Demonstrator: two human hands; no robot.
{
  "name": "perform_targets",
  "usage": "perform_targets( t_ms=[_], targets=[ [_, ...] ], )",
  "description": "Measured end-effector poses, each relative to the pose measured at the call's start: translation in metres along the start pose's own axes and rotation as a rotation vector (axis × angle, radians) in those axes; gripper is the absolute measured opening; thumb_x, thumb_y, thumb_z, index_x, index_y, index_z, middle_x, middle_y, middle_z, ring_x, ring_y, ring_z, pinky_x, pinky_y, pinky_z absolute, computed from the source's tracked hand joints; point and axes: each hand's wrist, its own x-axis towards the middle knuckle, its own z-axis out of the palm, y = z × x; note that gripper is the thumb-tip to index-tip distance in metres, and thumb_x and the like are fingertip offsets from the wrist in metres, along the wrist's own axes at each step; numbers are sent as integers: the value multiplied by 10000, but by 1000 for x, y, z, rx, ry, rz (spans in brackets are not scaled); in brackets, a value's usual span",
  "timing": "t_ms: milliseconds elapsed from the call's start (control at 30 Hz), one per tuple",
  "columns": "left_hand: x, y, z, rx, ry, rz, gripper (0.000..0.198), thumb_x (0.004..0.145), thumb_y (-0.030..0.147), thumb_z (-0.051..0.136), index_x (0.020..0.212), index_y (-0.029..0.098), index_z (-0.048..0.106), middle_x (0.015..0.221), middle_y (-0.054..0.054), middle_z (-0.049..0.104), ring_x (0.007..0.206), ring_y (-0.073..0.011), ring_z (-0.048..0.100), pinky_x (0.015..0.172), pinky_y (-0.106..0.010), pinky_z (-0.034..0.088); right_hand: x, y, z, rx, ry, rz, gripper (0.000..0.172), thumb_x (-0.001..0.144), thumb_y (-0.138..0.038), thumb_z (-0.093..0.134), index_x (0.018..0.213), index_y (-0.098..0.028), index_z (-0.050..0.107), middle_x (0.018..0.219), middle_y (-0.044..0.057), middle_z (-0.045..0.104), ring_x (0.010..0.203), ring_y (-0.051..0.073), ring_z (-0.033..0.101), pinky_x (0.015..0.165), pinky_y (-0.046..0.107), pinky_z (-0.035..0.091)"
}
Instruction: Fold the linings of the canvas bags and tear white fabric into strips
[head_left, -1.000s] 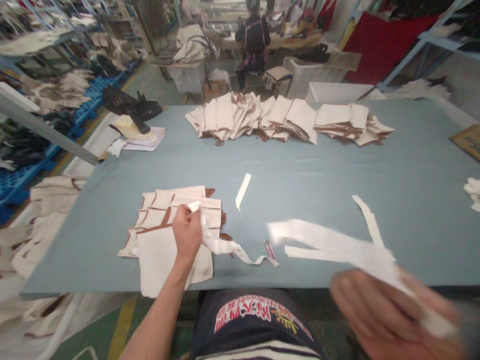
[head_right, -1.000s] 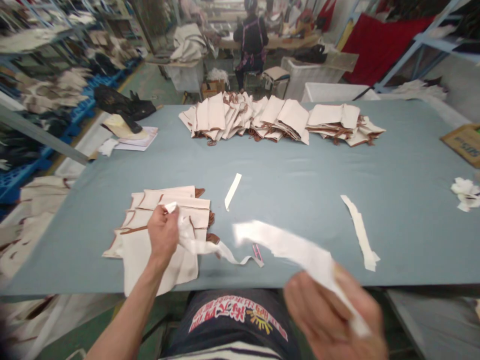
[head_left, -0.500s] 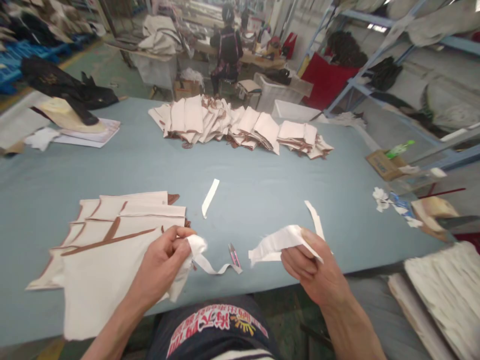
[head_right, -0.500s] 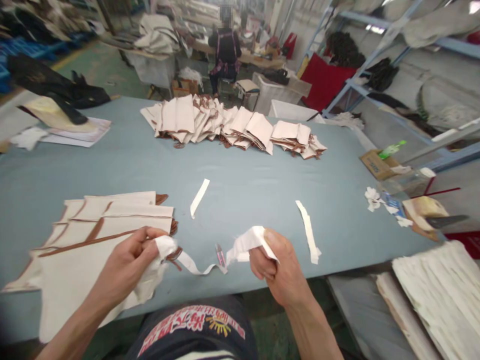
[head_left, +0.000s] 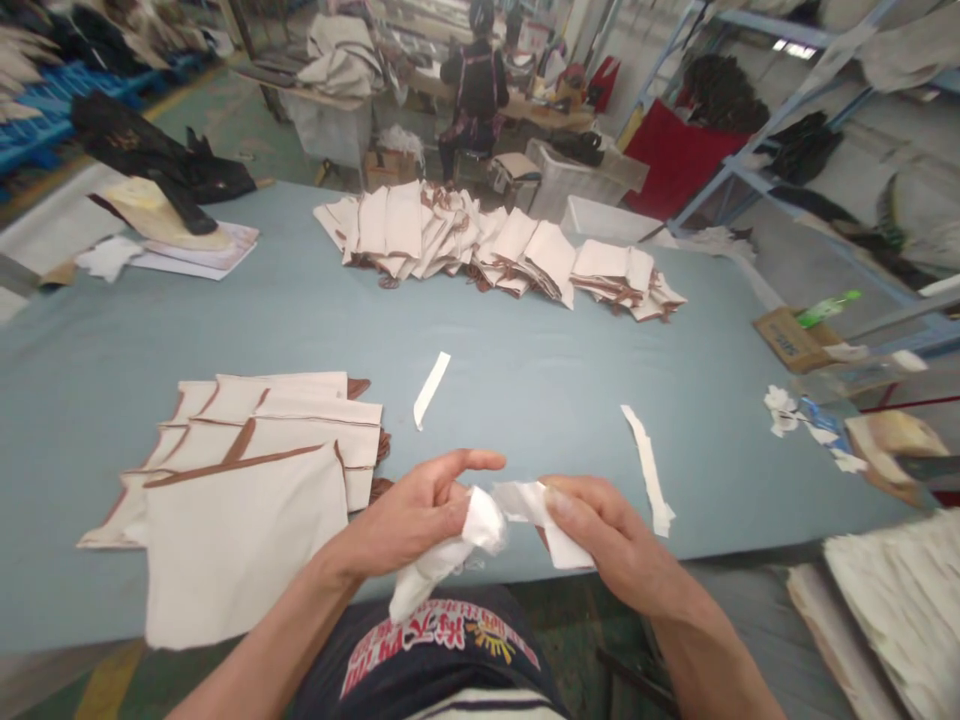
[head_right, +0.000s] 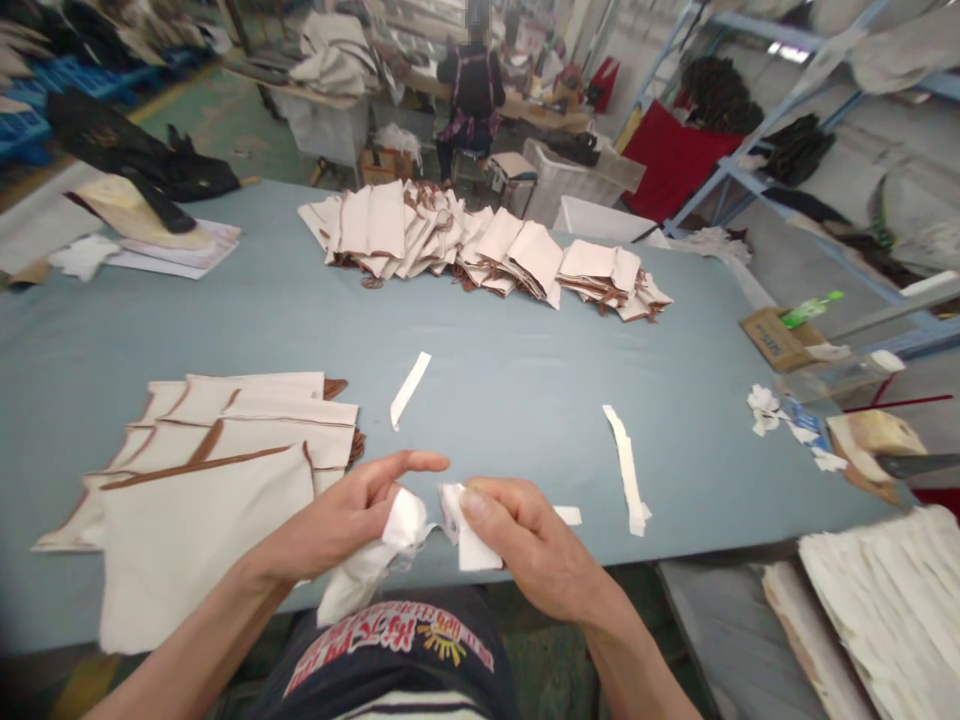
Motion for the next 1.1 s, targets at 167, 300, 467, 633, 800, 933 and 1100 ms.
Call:
perform_targets(
  t_ms=[167,300,467,633,800,933,1100],
  targets=[
    [6,-4,1,-27,-130,-49,438,819,589,715,818,182,553,581,82,405,483,-67,279,446,-189,210,0,-5,-4,-93,-102,6,474,1013,-562,429,683,-227,373,635,-52,328,567,116,304,505,247,260],
    [-2,-7,-6,-75,-37,-78,487,764,615,754,756,184,528,619,64,425,517,-73,296,465,-192,203,-3,-2,-10,-299,-81,0,354,983,-408,524,698,-214,444,650,-53,409,591,115,370,533,239,280],
    [-7,-4,-11,-115,61,-104,463,682,567,802,692,185,542,592,51,449,514,-85,316,482,-212,222,1,1,-14,-743,39,-173,228,984,-278,565,766,-208,574,627,-50,547,562,115,465,556,253,283],
    [-8,-8,-16,-91,79,-139,461,725,595,777,721,174,589,588,44,475,500,-84,318,475,-211,204,8,4,-20,-1108,129,-402,203,980,-179,486,805,-207,584,705,6,660,606,145,569,579,278,310],
    [-12,-10,-20,-17,8,-169,499,713,624,791,700,162,605,623,21,533,523,-91,363,496,-206,243,24,1,-42,-1216,365,-493,192,977,-186,454,851,-215,597,832,47,731,736,178,656,633,282,376],
    [-14,-10,-22,19,47,-166,510,727,643,779,707,156,629,594,41,461,523,-89,295,488,-212,198,43,-3,-65,-1108,588,-465,127,919,-215,501,855,-216,611,761,35,703,652,182,638,627,286,401],
    [-10,-18,-17,-18,23,-169,522,762,665,744,722,163,610,580,70,375,515,-83,233,478,-227,145,58,-9,-77,-970,662,-425,74,865,-242,539,842,-218,605,714,17,660,612,171,596,617,278,419]
  ],
)
